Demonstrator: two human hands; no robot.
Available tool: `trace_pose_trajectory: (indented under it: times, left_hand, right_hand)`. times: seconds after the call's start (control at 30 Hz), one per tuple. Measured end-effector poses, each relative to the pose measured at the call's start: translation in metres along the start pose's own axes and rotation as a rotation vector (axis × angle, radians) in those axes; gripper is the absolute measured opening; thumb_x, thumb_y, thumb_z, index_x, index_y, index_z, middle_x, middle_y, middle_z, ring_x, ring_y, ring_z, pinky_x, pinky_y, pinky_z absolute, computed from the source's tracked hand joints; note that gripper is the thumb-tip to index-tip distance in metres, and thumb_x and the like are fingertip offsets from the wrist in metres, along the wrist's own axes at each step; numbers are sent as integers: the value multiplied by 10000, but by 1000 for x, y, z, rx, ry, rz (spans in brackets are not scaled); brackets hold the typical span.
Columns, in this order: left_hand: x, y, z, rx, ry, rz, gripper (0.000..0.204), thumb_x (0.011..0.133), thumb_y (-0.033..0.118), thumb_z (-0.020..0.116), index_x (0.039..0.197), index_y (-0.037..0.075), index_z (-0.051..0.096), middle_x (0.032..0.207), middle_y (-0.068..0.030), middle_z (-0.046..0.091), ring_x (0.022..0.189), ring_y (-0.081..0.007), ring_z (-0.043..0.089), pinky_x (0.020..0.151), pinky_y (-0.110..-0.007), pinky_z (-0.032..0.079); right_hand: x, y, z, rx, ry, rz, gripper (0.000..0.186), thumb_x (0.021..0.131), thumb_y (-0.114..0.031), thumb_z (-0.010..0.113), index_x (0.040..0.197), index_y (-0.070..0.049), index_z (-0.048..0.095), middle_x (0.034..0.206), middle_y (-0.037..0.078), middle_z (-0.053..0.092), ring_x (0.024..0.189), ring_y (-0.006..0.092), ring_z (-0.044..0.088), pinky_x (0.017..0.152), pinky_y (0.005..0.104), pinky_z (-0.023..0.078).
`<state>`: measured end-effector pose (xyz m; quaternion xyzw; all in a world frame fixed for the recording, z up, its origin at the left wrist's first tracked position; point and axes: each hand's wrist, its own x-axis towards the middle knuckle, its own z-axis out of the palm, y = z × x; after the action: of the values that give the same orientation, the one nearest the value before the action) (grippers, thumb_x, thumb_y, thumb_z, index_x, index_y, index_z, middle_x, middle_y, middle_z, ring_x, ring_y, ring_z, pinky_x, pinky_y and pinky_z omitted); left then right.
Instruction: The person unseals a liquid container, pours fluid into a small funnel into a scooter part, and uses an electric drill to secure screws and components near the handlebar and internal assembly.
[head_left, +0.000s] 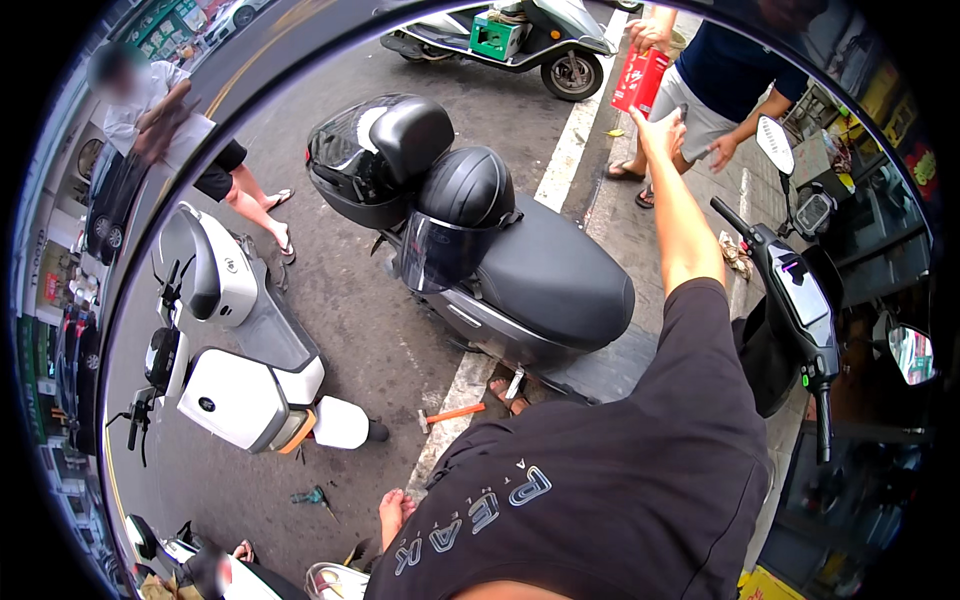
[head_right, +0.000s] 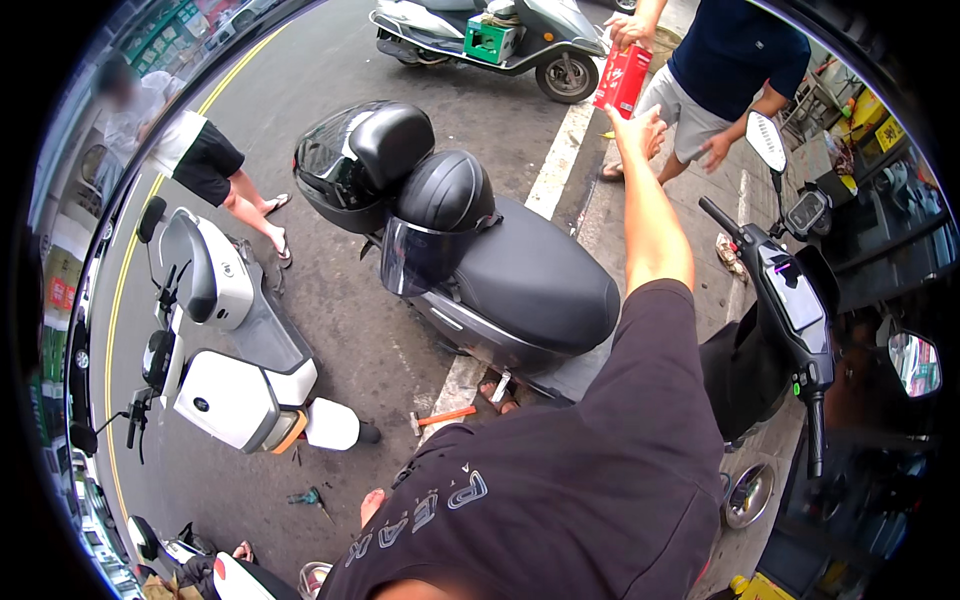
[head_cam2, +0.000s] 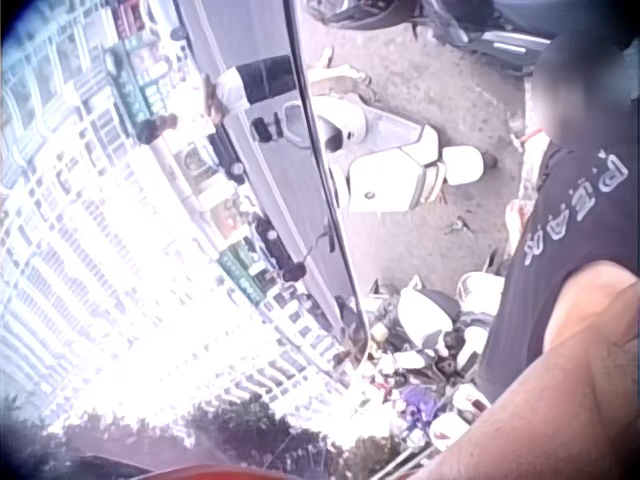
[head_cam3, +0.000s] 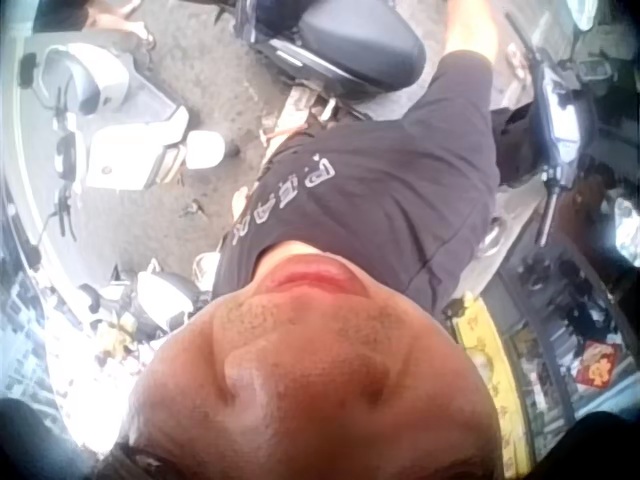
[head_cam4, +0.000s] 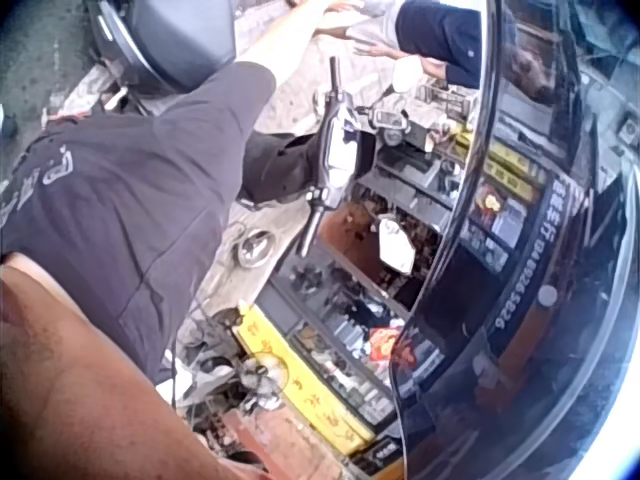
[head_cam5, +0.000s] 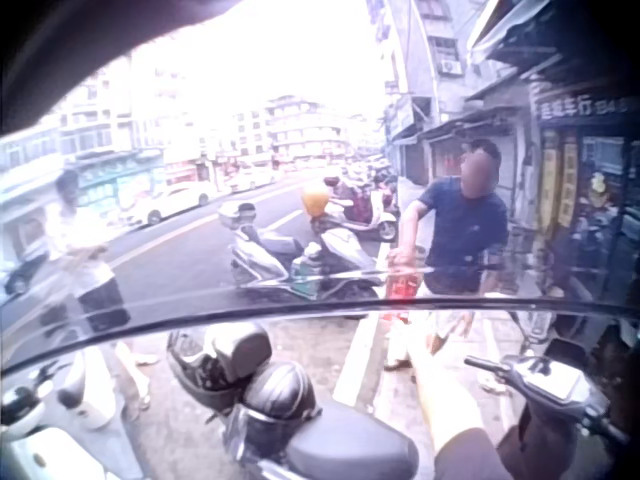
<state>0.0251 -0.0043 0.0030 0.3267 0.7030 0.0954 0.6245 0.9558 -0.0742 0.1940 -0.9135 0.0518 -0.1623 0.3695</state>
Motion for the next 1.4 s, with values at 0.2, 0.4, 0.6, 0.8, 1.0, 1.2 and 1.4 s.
trace_pose_trajectory:
  times: [0.2, 0.4, 0.6, 0.8, 1.0, 1.2, 1.4]
  left_hand:
    - [0, -3, 10, -42, 3, 8, 280, 967, 215, 612, 1202, 64, 585, 863, -67, 674, 669, -162, 646, 536, -308, 556]
    - [-22, -24, 3, 21, -31, 41, 217, 937, 263, 632, 1055, 81, 615, 738, -20, 626, 558, -111, 574, 451, -263, 466]
    - [-34, -67, 1, -56, 116, -45, 291, 930, 277, 652, 1128, 64, 631, 833, -17, 660, 616, -90, 596, 508, -255, 501]
    - [-67, -40, 2, -206, 53, 155, 334, 951, 228, 634, 1238, 60, 597, 909, -31, 675, 735, -89, 618, 627, -242, 515]
    - [-147, 29, -35, -383, -19, 642, 430, 919, 235, 687, 1288, 55, 562, 1054, -54, 660, 929, -121, 626, 791, -273, 516]
    - [-240, 21, -117, -363, 220, 1056, 922, 776, 421, 825, 1473, 40, 356, 1333, -145, 556, 1248, -236, 524, 1017, -384, 433]
    - [-266, 2, -195, -500, 361, 910, 876, 686, 224, 890, 1381, 7, 402, 1286, -126, 562, 1205, -200, 523, 1040, -357, 414]
  right_hand:
    - [41, -36, 7, 273, 151, -91, 1093, 559, -611, 878, 1247, 107, 426, 1177, 330, 606, 1069, 431, 642, 931, 472, 525]
    - [-9, 14, -62, 182, -45, -207, 613, 725, -533, 833, 756, 68, 716, 759, 179, 715, 598, 254, 635, 621, 423, 576]
    - [-129, 5, -94, 946, -343, -384, 574, 805, -237, 832, 1230, 70, 596, 1204, 172, 657, 901, 249, 685, 809, 413, 584]
    - [-348, -6, -111, 883, -1006, -321, 757, 798, -162, 800, 1406, 10, 382, 1380, 193, 496, 1077, 321, 609, 948, 485, 516]
    - [-606, -57, -162, 1031, -1804, -357, 675, 662, -205, 859, 1207, 19, 529, 1052, 82, 623, 935, 205, 636, 876, 368, 528]
    - [-772, -72, -237, 613, -2394, -803, 970, 614, -276, 914, 1353, 37, 370, 1230, 153, 569, 1112, 228, 585, 958, 359, 489]
    - [-892, -104, -254, 527, -2635, -1097, 950, 625, -372, 920, 1320, 7, 395, 1252, 147, 559, 1147, 230, 567, 989, 389, 464]
